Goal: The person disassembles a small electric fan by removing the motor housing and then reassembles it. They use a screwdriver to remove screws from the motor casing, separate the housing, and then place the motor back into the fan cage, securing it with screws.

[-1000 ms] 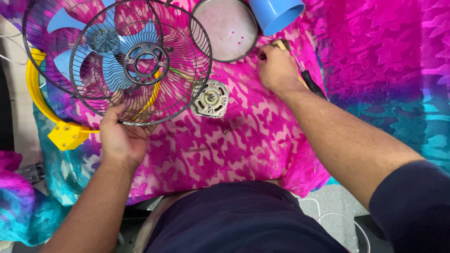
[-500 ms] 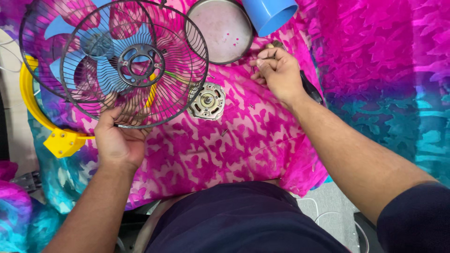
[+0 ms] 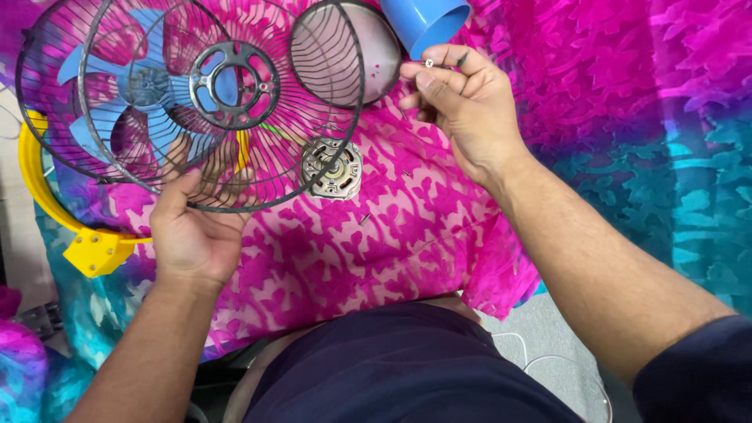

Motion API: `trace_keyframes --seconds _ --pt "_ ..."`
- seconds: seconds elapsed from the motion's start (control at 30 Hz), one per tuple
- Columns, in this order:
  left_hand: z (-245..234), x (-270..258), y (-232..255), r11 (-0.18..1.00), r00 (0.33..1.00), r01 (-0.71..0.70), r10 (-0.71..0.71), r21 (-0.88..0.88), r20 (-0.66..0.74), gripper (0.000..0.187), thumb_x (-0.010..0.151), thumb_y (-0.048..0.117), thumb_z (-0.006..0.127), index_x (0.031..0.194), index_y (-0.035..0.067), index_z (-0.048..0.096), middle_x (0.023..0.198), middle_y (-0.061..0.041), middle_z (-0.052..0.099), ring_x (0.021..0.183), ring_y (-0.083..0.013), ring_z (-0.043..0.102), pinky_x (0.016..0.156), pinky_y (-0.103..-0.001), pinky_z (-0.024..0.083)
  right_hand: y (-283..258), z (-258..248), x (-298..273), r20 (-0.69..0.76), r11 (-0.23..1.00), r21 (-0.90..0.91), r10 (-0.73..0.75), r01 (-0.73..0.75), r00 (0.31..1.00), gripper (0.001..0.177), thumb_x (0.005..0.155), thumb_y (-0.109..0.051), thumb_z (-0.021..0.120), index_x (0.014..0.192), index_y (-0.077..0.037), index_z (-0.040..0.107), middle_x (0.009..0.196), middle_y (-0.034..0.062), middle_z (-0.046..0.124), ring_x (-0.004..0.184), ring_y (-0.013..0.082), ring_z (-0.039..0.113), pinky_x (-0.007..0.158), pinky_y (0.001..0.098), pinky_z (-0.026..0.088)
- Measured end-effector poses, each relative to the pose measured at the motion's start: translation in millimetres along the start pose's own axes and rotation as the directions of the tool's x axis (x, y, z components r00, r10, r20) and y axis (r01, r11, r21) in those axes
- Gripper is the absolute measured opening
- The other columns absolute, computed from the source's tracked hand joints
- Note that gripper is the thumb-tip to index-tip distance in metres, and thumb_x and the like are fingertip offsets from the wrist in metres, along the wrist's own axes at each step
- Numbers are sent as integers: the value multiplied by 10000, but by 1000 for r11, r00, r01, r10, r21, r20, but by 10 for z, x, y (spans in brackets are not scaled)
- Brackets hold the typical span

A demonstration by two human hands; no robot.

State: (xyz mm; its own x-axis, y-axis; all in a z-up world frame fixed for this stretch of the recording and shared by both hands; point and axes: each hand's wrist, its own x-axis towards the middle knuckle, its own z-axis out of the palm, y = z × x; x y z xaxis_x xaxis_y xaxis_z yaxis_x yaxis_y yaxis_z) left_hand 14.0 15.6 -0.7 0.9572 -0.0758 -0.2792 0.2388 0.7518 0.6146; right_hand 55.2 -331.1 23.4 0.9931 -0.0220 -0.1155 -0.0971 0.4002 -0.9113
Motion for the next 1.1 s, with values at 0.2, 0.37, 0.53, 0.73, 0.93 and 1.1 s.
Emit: trace_keyframes --seconds 0.2,0.37,0.53,0.73,0.93,1.1 --pt "70 -66 -35 989 999 43 -43 141 -2 457 1011 127 498 1465 175 476 1306 -152 699 1080 -283 696 900 -475 554 14 128 -165 -136 986 2 166 -167 977 180 1012 -229 669 1079 -63 654 1017 78 765 756 165 699 699 337 565" --pt "74 -140 -166 965 997 62 -69 256 20 490 1008 51 516 1491 121 464 1298 -162 681 1026 -278 708 874 -442 574 171 133 -352 -214 969 -22 234 -244 948 164 977 -255 677 980 -91 682 914 27 738 741 163 708 689 335 584" --pt "18 -286 -301 958 992 96 -116 271 59 561 980 54 541 1528 131 450 1270 -175 689 1027 -267 701 912 -424 568 381 -36 -558 -197 958 -32 272 -283 942 34 958 -113 724 962 -113 690 885 24 727 731 158 685 642 321 543" --pt "-105 -433 -362 938 981 158 -183 307 56 625 936 107 595 1532 153 410 1283 -134 668 1028 -241 694 892 -416 550 582 -181 -873 -244 942 -8 323 -335 914 73 946 -70 705 1009 -106 705 917 51 756 738 151 691 667 311 553" --pt "-189 -537 -416 907 978 183 -208 379 25 653 919 101 622 1535 133 407 1244 -122 693 1044 -221 705 905 -418 559 780 -245 -951 -239 939 -3 334 -345 912 138 932 -22 698 1051 -93 690 908 40 738 742 152 695 674 313 569" --pt "-205 -569 -476 922 978 171 -201 348 52 623 940 53 605 1534 95 420 1234 -113 691 1049 -232 711 879 -433 585 865 -279 -906 -220 935 -46 335 -353 916 99 959 -25 687 1050 -62 698 899 49 732 729 153 690 658 306 564"
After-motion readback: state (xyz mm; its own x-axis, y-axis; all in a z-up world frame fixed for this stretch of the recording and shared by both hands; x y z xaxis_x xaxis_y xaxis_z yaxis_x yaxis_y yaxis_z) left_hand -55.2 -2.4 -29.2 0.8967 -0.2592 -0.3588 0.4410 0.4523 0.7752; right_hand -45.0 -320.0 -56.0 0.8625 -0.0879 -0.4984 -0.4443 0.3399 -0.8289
